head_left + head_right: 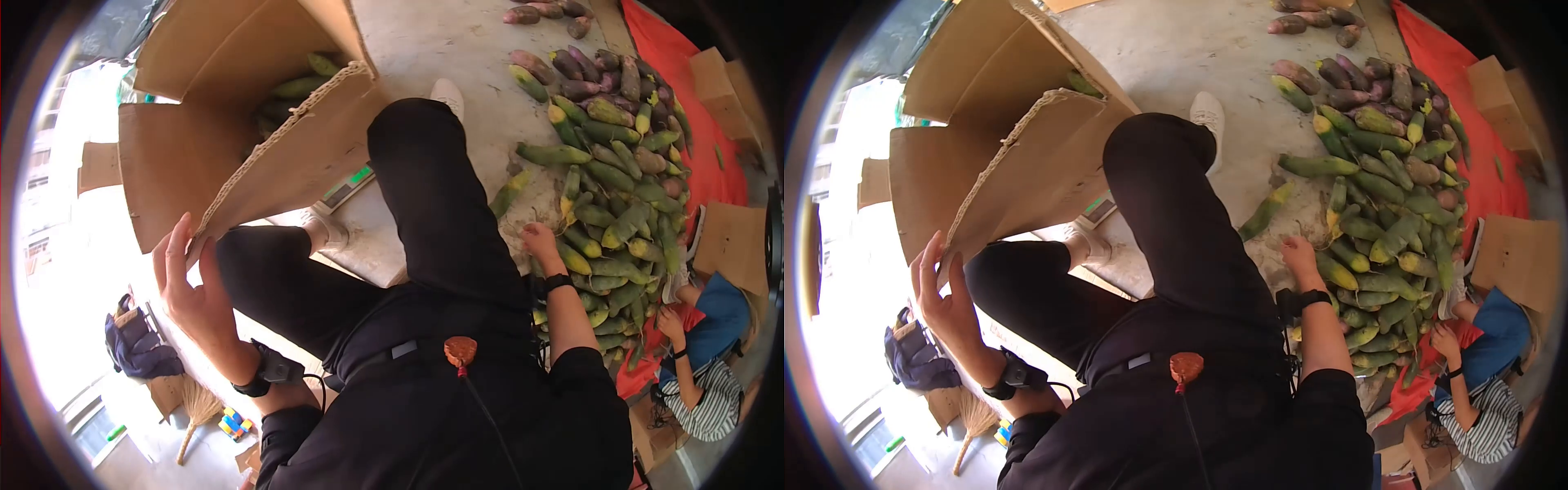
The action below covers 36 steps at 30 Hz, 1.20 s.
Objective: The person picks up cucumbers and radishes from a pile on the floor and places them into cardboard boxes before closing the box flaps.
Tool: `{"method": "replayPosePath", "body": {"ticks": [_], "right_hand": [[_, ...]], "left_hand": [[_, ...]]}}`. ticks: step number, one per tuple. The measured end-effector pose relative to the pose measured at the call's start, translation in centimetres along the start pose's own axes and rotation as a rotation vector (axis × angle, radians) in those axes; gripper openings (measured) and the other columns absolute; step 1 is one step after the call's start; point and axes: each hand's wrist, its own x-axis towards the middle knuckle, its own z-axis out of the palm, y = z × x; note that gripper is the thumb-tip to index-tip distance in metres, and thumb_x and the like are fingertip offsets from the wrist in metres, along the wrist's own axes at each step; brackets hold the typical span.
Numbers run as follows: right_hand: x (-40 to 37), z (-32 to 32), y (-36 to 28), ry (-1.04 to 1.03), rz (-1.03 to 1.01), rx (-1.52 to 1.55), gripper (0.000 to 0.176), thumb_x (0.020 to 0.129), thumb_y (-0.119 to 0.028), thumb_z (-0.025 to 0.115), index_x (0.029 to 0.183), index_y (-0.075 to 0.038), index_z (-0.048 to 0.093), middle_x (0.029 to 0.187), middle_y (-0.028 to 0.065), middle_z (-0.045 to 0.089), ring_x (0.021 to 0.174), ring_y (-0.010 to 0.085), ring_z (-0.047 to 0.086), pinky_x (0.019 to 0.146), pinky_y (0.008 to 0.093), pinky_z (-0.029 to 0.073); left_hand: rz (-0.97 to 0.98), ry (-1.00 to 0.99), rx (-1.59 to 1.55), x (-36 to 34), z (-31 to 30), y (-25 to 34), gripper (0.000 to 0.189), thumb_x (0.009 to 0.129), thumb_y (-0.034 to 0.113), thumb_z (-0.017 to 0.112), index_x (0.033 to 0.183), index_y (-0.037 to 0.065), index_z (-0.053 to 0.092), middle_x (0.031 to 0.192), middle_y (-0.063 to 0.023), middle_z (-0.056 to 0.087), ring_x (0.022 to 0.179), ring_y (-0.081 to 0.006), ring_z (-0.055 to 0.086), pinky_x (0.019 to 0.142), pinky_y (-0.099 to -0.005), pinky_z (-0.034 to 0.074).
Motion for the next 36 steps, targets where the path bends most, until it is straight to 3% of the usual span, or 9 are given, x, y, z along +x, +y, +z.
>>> {"method": "replayPosePath", "body": {"ticks": [13,15,19,21,23,26,29,30,36], "right_hand": [[1.0,1.1,0.0,-0.062,0.156,0.065,0.02,0.079,-0.014,0.063,0.098,-0.007,0.062,0.08,0.0025,0.062,0.063,0.0126,0.06,0.049,0.0281,0.045],[1.0,1.5,-0.4,-0.028,0.198,0.149,0.017,0.076,-0.006,0.06,0.089,0.003,0.062,0.077,0.0103,0.062,0.061,0.0179,0.061,0.058,0.0303,0.049],[2.4,1.5,0.0,-0.101,0.08,0.067,0.017,0.075,-0.007,0.061,0.089,0.002,0.063,0.076,0.0099,0.062,0.061,0.0187,0.061,0.057,0.0304,0.049],[4.8,1.8,1.6,-0.145,0.046,0.085,0.025,0.082,-0.017,0.06,0.104,-0.005,0.061,0.086,0.0038,0.063,0.067,0.0128,0.062,0.053,0.0266,0.046],[4.4,0.7,-3.4,-0.127,0.079,0.148,0.028,0.083,-0.018,0.061,0.108,-0.005,0.06,0.089,0.0039,0.063,0.068,0.0128,0.061,0.054,0.0267,0.046],[4.9,-0.7,-11.0,-0.113,-0.052,0.22,0.03,0.084,-0.019,0.06,0.11,-0.005,0.059,0.091,0.003,0.063,0.071,0.0121,0.061,0.057,0.0257,0.046],[3.9,-2.5,-21.1,-0.118,-0.301,0.285,0.028,0.088,-0.021,0.059,0.111,-0.005,0.059,0.093,0.002,0.063,0.076,0.011,0.061,0.062,0.024,0.046],[2.7,-3.0,-25.0,-0.123,-0.354,0.333,0.025,0.09,-0.02,0.058,0.11,-0.005,0.059,0.093,0.0021,0.062,0.078,0.0106,0.06,0.062,0.0234,0.045],[-4.6,-3.5,-43.3,-0.119,-0.852,0.365,0.04,0.096,-0.034,0.049,0.122,-0.004,0.052,0.114,0.0076,0.058,0.096,0.0166,0.058,0.076,0.0265,0.045]], "left_hand": [[-0.054,0.014,0.034,0.0,0.0,-0.3,0.032,0.077,-0.002,0.065,0.108,0.006,0.065,0.098,-0.0081,0.063,0.089,-0.0201,0.063,0.079,-0.0308,0.049],[-0.054,0.009,0.027,-0.1,0.2,-0.4,0.032,0.077,-0.002,0.065,0.107,0.006,0.065,0.098,-0.0082,0.063,0.089,-0.02,0.063,0.079,-0.0307,0.049],[-0.109,-0.017,0.007,0.2,0.3,-0.4,0.03,0.079,0.0,0.066,0.108,0.006,0.065,0.099,-0.0084,0.063,0.093,-0.0201,0.062,0.083,-0.0314,0.047],[-0.11,-0.02,0.025,0.4,0.2,-0.8,0.031,0.078,-0.002,0.067,0.107,0.006,0.065,0.101,-0.009,0.063,0.093,-0.0203,0.061,0.083,-0.0312,0.047],[-0.137,0.011,-0.044,0.5,0.0,-1.5,0.032,0.076,-0.002,0.068,0.107,0.005,0.065,0.1,-0.0099,0.062,0.093,-0.0218,0.06,0.081,-0.0315,0.047],[-0.137,0.052,-0.034,1.2,-0.4,-3.0,0.033,0.072,0.002,0.072,0.104,0.005,0.065,0.096,-0.0099,0.061,0.09,-0.0252,0.058,0.078,-0.0333,0.047],[-0.09,0.104,0.117,1.6,-0.8,-4.7,0.033,0.068,0.007,0.074,0.1,0.007,0.066,0.095,-0.0087,0.061,0.09,-0.0277,0.056,0.08,-0.0368,0.045],[-0.083,0.097,0.148,1.8,-1.2,-5.1,0.036,0.068,0.002,0.073,0.103,0.006,0.067,0.1,-0.0088,0.061,0.095,-0.0256,0.055,0.084,-0.0361,0.044],[-0.177,0.16,-0.016,1.9,-1.1,-7.4,0.041,0.065,0.005,0.075,0.105,0.011,0.067,0.116,-0.0079,0.056,0.106,-0.0265,0.051,0.09,-0.0378,0.042]]}}
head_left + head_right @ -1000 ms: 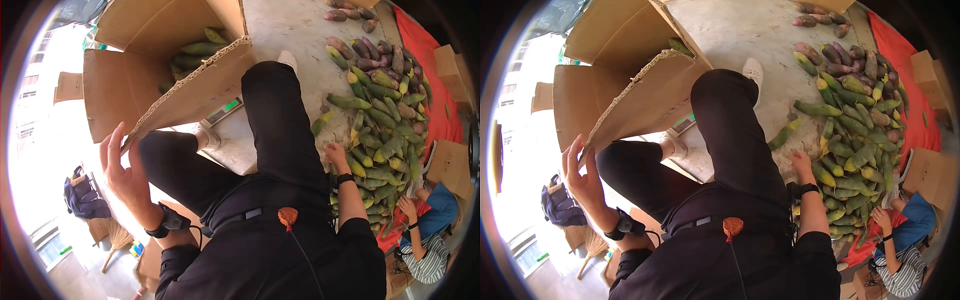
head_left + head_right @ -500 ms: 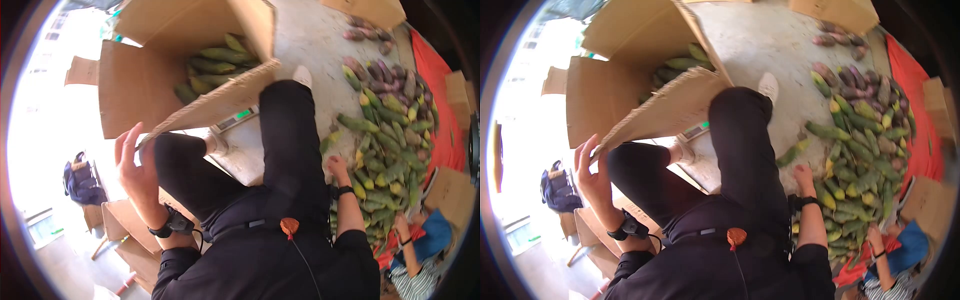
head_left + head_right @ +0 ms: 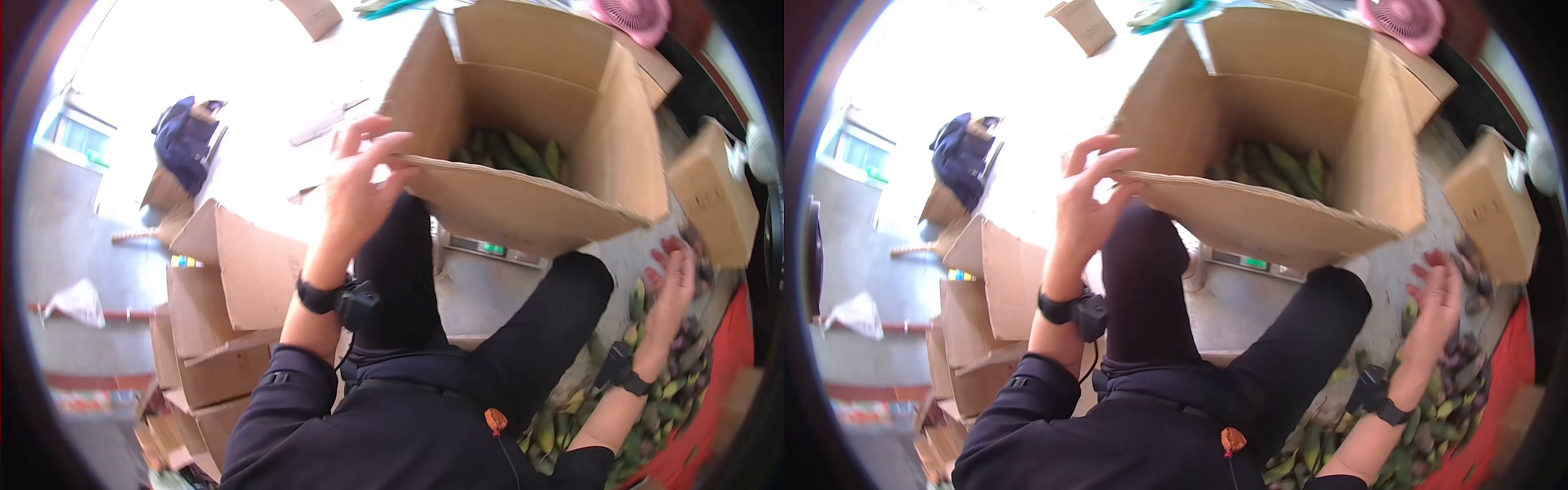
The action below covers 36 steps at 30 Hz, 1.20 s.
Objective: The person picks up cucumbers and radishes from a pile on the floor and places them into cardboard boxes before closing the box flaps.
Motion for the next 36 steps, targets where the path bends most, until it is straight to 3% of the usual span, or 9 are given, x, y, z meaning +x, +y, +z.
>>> {"method": "replayPosePath", "body": {"ticks": [6,10,13,16,19,21,28,31,36], "right_hand": [[2.4,6.3,-7.8,-0.146,-0.281,0.022,0.05,0.096,-0.033,0.048,0.133,-0.001,0.039,0.136,0.0127,0.042,0.125,0.024,0.041,0.103,0.0355,0.031],[3.2,7.2,-6.5,-0.202,-0.339,-0.027,0.049,0.094,-0.023,0.054,0.134,0.0,0.038,0.139,0.014,0.04,0.127,0.0231,0.039,0.107,0.0353,0.027],[3.8,7.3,-4.9,-0.111,-0.338,-0.175,0.048,0.092,-0.016,0.056,0.135,0.0,0.039,0.138,0.0144,0.04,0.125,0.0213,0.039,0.105,0.0344,0.029],[4.8,6.0,-3.3,-0.144,-0.242,-0.227,0.048,0.092,-0.017,0.056,0.134,0.0,0.041,0.135,0.0141,0.043,0.122,0.0208,0.041,0.103,0.0331,0.031],[5.1,6.1,-2.6,-0.135,-0.207,-0.177,0.048,0.092,-0.019,0.057,0.132,0.001,0.042,0.132,0.0141,0.046,0.118,0.0212,0.043,0.1,0.0324,0.033],[5.7,5.9,-2.0,-0.112,-0.218,-0.211,0.048,0.092,-0.02,0.058,0.132,0.002,0.043,0.13,0.0144,0.047,0.117,0.0217,0.044,0.099,0.0323,0.034],[5.6,6.0,-1.9,-0.03,-0.227,-0.344,0.053,0.092,-0.029,0.057,0.133,0.0,0.041,0.129,0.0154,0.048,0.114,0.0238,0.047,0.097,0.0339,0.036],[5.6,6.0,-1.7,-0.041,-0.291,-0.388,0.047,0.092,-0.018,0.057,0.131,0.002,0.042,0.126,0.0147,0.051,0.113,0.0216,0.049,0.096,0.0321,0.039],[4.7,6.8,-2.5,-0.034,-0.32,-0.336,0.045,0.093,-0.017,0.056,0.13,0.003,0.042,0.123,0.0144,0.053,0.109,0.0198,0.052,0.094,0.0313,0.041]], "left_hand": [[-0.133,-0.032,-0.055,-2.9,-2.3,-2.3,0.052,0.071,0.017,0.076,0.12,0.014,0.058,0.131,-0.0111,0.046,0.119,-0.0325,0.044,0.097,-0.0413,0.04],[-0.325,0.037,0.287,-7.5,-6.0,-9.7,0.069,0.073,0.024,0.075,0.131,0.004,0.043,0.134,-0.016,0.041,0.122,-0.0342,0.041,0.1,-0.0443,0.036],[-0.669,-0.048,0.778,-13.0,-10.4,-15.4,0.079,0.073,0.031,0.075,0.137,0.007,0.035,0.134,-0.0169,0.041,0.125,-0.0332,0.038,0.1,-0.0439,0.036],[-0.887,-0.024,0.845,-18.3,-15.5,-16.8,0.083,0.073,0.034,0.074,0.139,0.009,0.031,0.133,-0.0172,0.042,0.125,-0.0324,0.039,0.1,-0.0437,0.038],[-1.255,-0.38,0.739,-20.7,-18.8,-17.6,0.064,0.074,0.038,0.071,0.126,0.007,0.05,0.114,-0.0176,0.059,0.102,-0.0336,0.059,0.083,-0.0434,0.049],[-1.317,-0.277,0.431,-23.3,-18.8,-19.8,0.039,0.072,0.028,0.069,0.102,0.004,0.067,0.098,-0.0203,0.066,0.093,-0.0319,0.064,0.081,-0.0404,0.05],[-1.131,-0.171,0.336,-19.2,-20.3,-26.9,0.022,0.068,0.013,0.068,0.078,-0.006,0.067,0.072,-0.0192,0.067,0.066,-0.0262,0.067,0.062,-0.0361,0.052],[-1.126,-0.051,0.142,-13.8,-21.2,-29.0,0.015,0.067,0.006,0.068,0.068,-0.007,0.063,0.063,-0.0102,0.063,0.052,-0.0187,0.06,0.048,-0.0348,0.048],[-0.998,0.099,-0.134,-5.0,-19.7,-30.0,0.014,0.068,0.006,0.065,0.062,-0.005,0.058,0.056,-0.0069,0.056,0.049,-0.015,0.055,0.043,-0.0341,0.042]]}}
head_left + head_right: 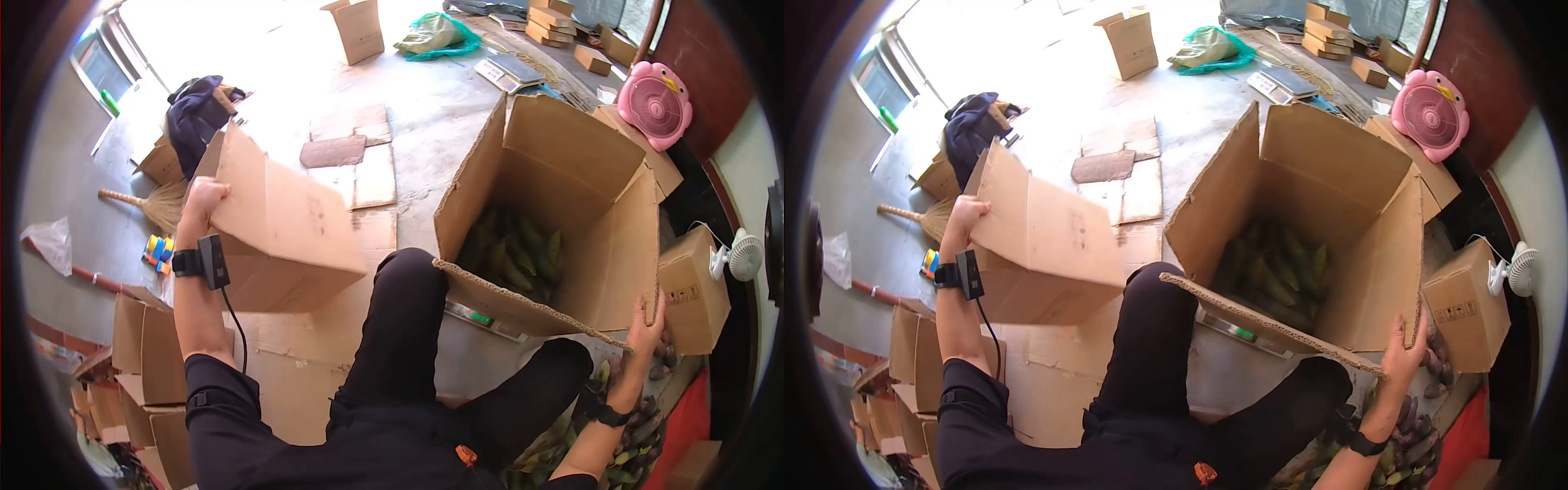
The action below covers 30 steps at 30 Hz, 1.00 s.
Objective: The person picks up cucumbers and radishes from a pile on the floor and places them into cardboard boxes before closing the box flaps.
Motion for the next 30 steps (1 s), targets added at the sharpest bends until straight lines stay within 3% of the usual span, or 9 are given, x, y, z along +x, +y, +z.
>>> {"method": "replayPosePath", "body": {"ticks": [5,6,11,13,15,18,20,22,30], "right_hand": [[-0.2,0.0,-0.2,-0.041,0.073,0.104,0.044,0.093,-0.016,0.056,0.13,0.004,0.042,0.119,0.0127,0.055,0.107,0.0182,0.052,0.093,0.03,0.041],[-0.2,-0.2,0.1,-0.031,0.072,0.098,0.044,0.093,-0.016,0.056,0.13,0.004,0.042,0.119,0.0127,0.055,0.107,0.0182,0.052,0.093,0.03,0.041],[-0.4,-0.1,-0.3,-0.041,0.024,0.141,0.044,0.093,-0.015,0.057,0.13,0.004,0.041,0.117,0.0122,0.056,0.105,0.0168,0.052,0.092,0.0295,0.041],[-0.6,0.0,-0.5,-0.039,0.027,0.133,0.044,0.093,-0.014,0.057,0.13,0.005,0.041,0.117,0.012,0.056,0.105,0.0165,0.053,0.092,0.0292,0.041],[-0.6,-0.2,-0.6,-0.029,0.03,0.125,0.043,0.093,-0.014,0.056,0.129,0.005,0.042,0.116,0.0117,0.056,0.104,0.0162,0.053,0.091,0.029,0.041],[-0.8,-0.2,-0.9,-0.047,0.077,0.154,0.041,0.093,-0.013,0.056,0.128,0.005,0.042,0.115,0.0109,0.057,0.103,0.0157,0.053,0.09,0.0281,0.041],[-0.8,-0.1,-1.2,-0.084,0.083,0.165,0.039,0.093,-0.013,0.055,0.126,0.005,0.044,0.113,0.0099,0.057,0.101,0.0153,0.053,0.089,0.0275,0.042],[-0.9,0.3,-1.9,-0.046,0.132,0.12,0.037,0.093,-0.013,0.055,0.125,0.004,0.045,0.111,0.0097,0.058,0.1,0.0148,0.053,0.088,0.0275,0.042],[-0.8,0.5,-1.2,-0.021,0.017,0.101,0.045,0.091,-0.011,0.057,0.13,0.005,0.041,0.112,0.0114,0.057,0.1,0.0161,0.054,0.089,0.0281,0.043]], "left_hand": [[0.494,0.158,0.305,5.0,8.9,6.9,0.022,0.07,0.016,0.062,0.067,-0.006,0.06,0.064,-0.0178,0.06,0.055,-0.0296,0.059,0.051,-0.0408,0.045],[0.37,0.1,0.243,5.2,11.6,9.3,0.023,0.07,0.018,0.063,0.071,-0.005,0.062,0.069,-0.0222,0.061,0.065,-0.0356,0.06,0.059,-0.0411,0.048],[0.56,0.027,0.304,8.1,25.5,18.1,0.027,0.073,0.017,0.059,0.09,-0.003,0.068,0.085,-0.0215,0.066,0.083,-0.0365,0.063,0.077,-0.0417,0.05],[0.662,-0.016,0.06,6.4,30.1,20.9,0.035,0.074,0.02,0.061,0.102,0.0,0.066,0.095,-0.02,0.066,0.094,-0.0341,0.063,0.086,-0.0398,0.049],[0.619,-0.219,0.251,4.1,32.5,23.2,0.062,0.075,0.033,0.065,0.127,0.003,0.052,0.121,-0.017,0.058,0.113,-0.0318,0.054,0.096,-0.0374,0.043],[0.84,-0.252,0.446,1.4,34.9,22.6,0.05,0.075,0.031,0.067,0.121,0.012,0.058,0.105,-0.0119,0.062,0.1,-0.0287,0.059,0.085,-0.0378,0.047],[0.947,-0.21,0.487,2.0,36.6,20.5,0.036,0.072,0.034,0.07,0.101,0.013,0.066,0.102,-0.0114,0.062,0.102,-0.0268,0.058,0.084,-0.0404,0.047],[1.041,-0.12,0.585,2.0,37.5,19.3,0.011,0.078,0.019,0.062,0.079,0.009,0.068,0.092,-0.0099,0.062,0.093,-0.0283,0.06,0.079,-0.0399,0.048],[0.98,0.018,0.952,4.9,36.1,19.8,0.016,0.079,0.013,0.055,0.079,0.008,0.07,0.086,-0.0118,0.067,0.085,-0.0258,0.067,0.071,-0.037,0.053]]}}
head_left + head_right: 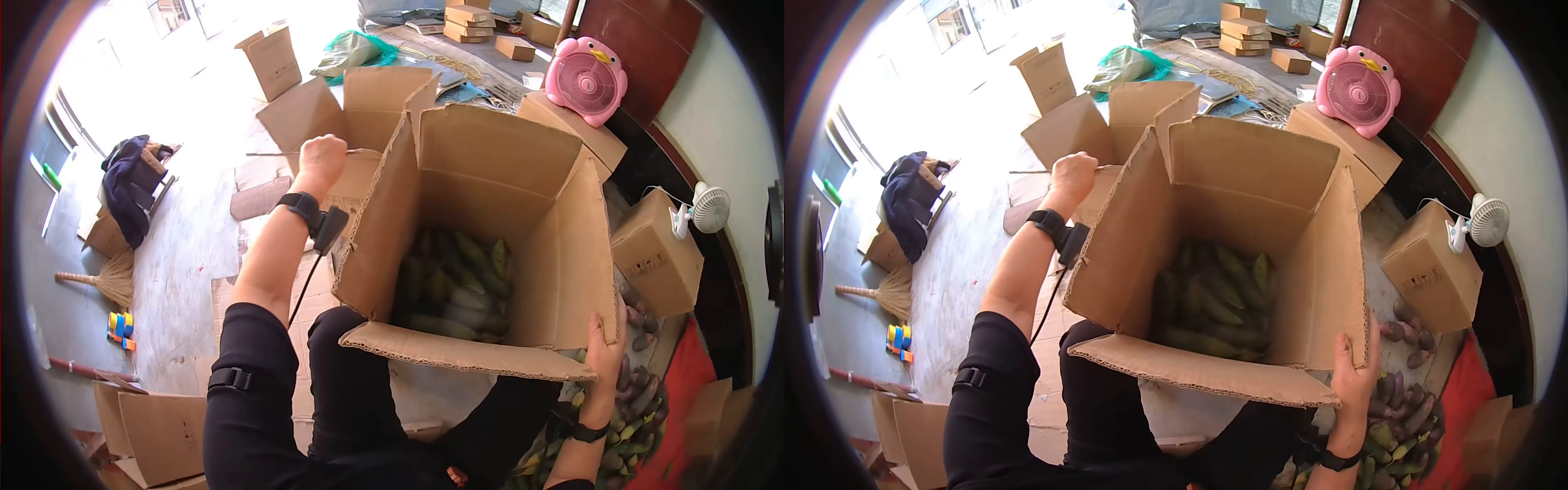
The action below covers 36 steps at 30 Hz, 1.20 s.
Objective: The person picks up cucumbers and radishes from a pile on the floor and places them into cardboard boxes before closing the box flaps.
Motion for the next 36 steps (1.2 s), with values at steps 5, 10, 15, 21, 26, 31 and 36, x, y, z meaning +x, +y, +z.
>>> {"method": "replayPosePath", "body": {"ticks": [5,10,15,21,26,31,36], "right_hand": [[-0.2,0.0,-0.4,-0.006,0.048,0.011,0.048,0.091,-0.01,0.056,0.133,0.004,0.038,0.114,0.0119,0.057,0.102,0.0158,0.054,0.089,0.0279,0.043],[-0.2,-0.6,0.0,-0.042,0.053,0.012,0.048,0.092,-0.01,0.056,0.134,0.003,0.038,0.116,0.012,0.057,0.103,0.0151,0.054,0.089,0.0272,0.043],[0.1,0.0,-0.8,-0.048,0.01,-0.04,0.047,0.092,-0.01,0.055,0.134,0.002,0.038,0.114,0.0106,0.058,0.102,0.014,0.054,0.089,0.0261,0.043],[0.0,-0.7,-0.5,-0.062,0.022,0.002,0.047,0.092,-0.009,0.054,0.135,0.001,0.037,0.114,0.0102,0.058,0.101,0.013,0.054,0.088,0.026,0.043],[0.1,-0.5,-0.9,-0.064,0.007,-0.04,0.046,0.093,-0.009,0.053,0.134,0.002,0.037,0.115,0.0104,0.057,0.102,0.0145,0.054,0.089,0.0268,0.043],[0.1,-0.7,-1.0,-0.066,0.036,-0.005,0.045,0.093,-0.01,0.052,0.134,0.003,0.037,0.117,0.0115,0.056,0.105,0.0155,0.053,0.091,0.0279,0.042],[0.3,-1.2,-0.7,-0.11,0.034,0.024,0.047,0.093,-0.011,0.054,0.134,0.003,0.036,0.12,0.0122,0.054,0.107,0.0166,0.052,0.092,0.0291,0.041]], "left_hand": [[-0.063,-0.049,-0.033,-0.8,-0.2,-2.8,0.016,0.079,0.013,0.055,0.083,0.009,0.07,0.088,-0.0128,0.068,0.085,-0.027,0.066,0.073,-0.0379,0.053],[-0.271,-0.088,-0.216,-2.1,-0.4,-5.3,0.02,0.08,0.027,0.06,0.089,0.012,0.07,0.089,-0.0109,0.067,0.088,-0.0292,0.064,0.076,-0.0418,0.05],[-0.303,0.04,-0.422,-1.0,-0.6,-0.7,0.018,0.078,0.027,0.06,0.086,0.013,0.068,0.089,-0.0114,0.066,0.089,-0.0298,0.063,0.076,-0.0418,0.049],[-0.121,0.066,-0.473,3.0,1.0,2.4,0.025,0.079,0.026,0.063,0.1,0.013,0.065,0.096,-0.0094,0.064,0.095,-0.0285,0.061,0.079,-0.0407,0.049],[-0.129,0.071,-0.5,3.2,1.6,3.6,0.035,0.08,0.022,0.062,0.114,0.015,0.059,0.103,-0.0093,0.062,0.097,-0.0286,0.061,0.082,-0.041,0.048],[-0.15,-0.06,-0.404,1.4,3.6,2.7,0.035,0.084,0.014,0.055,0.119,0.014,0.056,0.105,-0.0124,0.061,0.1,-0.0301,0.06,0.082,-0.0429,0.048],[-0.089,-0.086,-0.417,-0.5,5.5,2.2,0.039,0.081,0.008,0.058,0.12,0.015,0.057,0.106,-0.0131,0.061,0.103,-0.0314,0.057,0.086,-0.0428,0.046]]}}
